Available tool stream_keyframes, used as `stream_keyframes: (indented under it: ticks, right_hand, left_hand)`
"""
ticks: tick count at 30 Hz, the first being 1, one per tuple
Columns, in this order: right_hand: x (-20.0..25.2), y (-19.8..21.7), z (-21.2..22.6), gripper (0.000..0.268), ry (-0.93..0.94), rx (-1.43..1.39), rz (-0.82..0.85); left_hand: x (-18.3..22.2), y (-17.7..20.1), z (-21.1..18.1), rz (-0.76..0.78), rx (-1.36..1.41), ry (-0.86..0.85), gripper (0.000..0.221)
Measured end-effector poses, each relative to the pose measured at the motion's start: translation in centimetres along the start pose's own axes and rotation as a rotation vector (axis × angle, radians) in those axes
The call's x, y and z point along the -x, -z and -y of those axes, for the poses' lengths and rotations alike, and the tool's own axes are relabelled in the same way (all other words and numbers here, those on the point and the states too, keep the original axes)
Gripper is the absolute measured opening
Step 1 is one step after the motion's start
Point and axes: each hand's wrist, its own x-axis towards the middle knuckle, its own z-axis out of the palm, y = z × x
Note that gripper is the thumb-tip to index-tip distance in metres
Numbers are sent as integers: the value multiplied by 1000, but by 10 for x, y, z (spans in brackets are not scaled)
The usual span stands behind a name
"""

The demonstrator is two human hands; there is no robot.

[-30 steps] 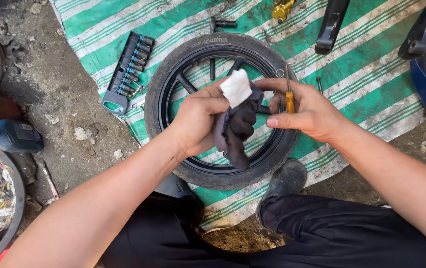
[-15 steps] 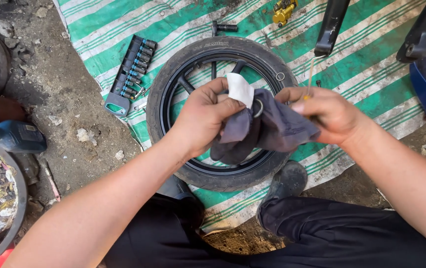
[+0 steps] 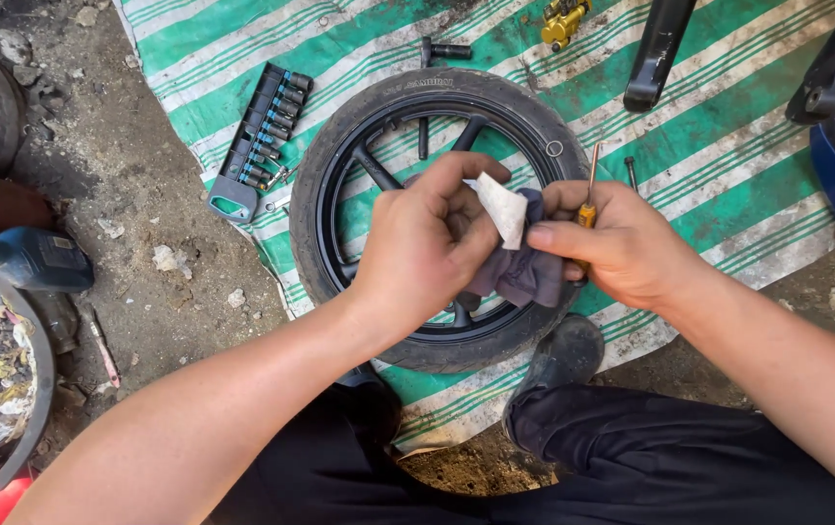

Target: Cleaning a motorcycle wheel hub using a cloth and a small tool, followed by positioning a brake disc.

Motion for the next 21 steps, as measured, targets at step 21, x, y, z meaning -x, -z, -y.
stream_keyframes:
  ticks: [21]
  right_hand:
    - [6,-7,8,6,33,179,-64]
  left_hand:
    - [1,-5,1,39,24,-58,29]
